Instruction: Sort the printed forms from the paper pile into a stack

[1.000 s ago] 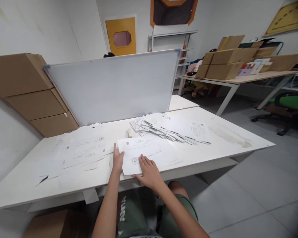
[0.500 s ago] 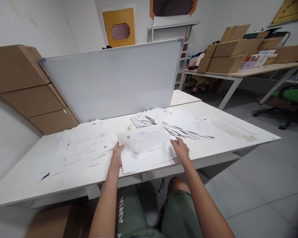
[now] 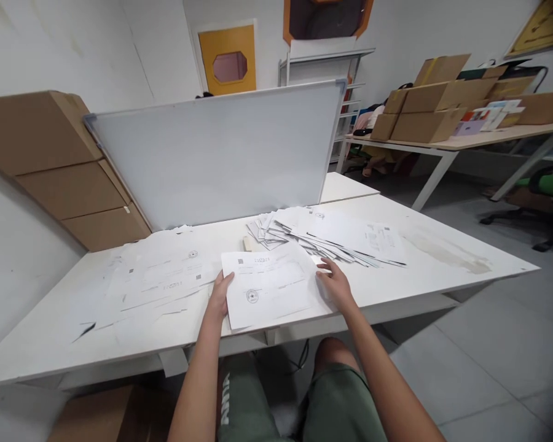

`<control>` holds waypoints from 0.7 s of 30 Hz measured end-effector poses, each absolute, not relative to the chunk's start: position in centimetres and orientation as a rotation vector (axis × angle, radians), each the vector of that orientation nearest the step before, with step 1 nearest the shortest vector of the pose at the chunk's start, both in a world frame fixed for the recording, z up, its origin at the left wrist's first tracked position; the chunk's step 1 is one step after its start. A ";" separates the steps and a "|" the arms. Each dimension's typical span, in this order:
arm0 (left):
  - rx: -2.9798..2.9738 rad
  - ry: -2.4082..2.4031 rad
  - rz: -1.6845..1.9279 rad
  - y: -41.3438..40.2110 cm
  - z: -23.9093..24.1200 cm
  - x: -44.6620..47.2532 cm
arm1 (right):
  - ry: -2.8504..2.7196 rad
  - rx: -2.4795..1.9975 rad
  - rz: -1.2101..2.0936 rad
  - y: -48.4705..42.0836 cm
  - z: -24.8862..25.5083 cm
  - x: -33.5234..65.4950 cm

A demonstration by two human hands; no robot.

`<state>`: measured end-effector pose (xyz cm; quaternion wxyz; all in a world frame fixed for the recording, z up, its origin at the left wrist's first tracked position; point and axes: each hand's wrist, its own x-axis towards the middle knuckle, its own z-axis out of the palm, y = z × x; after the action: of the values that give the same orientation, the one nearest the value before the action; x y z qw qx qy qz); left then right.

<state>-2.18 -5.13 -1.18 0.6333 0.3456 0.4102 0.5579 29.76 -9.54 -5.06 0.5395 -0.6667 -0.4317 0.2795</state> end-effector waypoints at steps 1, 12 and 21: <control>0.778 0.931 1.271 -5.1 -1.2 -2.2 | -1.024 -1.582 0.695 -9.5 -5.2 29.9; 0.943 1.001 1.317 -5.5 -1.2 -2.0 | -1.054 -1.507 1.075 -10.6 -4.7 31.6; 0.938 0.999 1.329 -4.8 -1.6 -2.3 | -1.114 -1.348 1.122 -10.7 -4.3 31.1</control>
<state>-2.26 -4.81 -1.64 0.5782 0.4009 0.4269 0.5681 31.10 -10.69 -4.25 0.5070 -0.5592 -0.4622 0.4655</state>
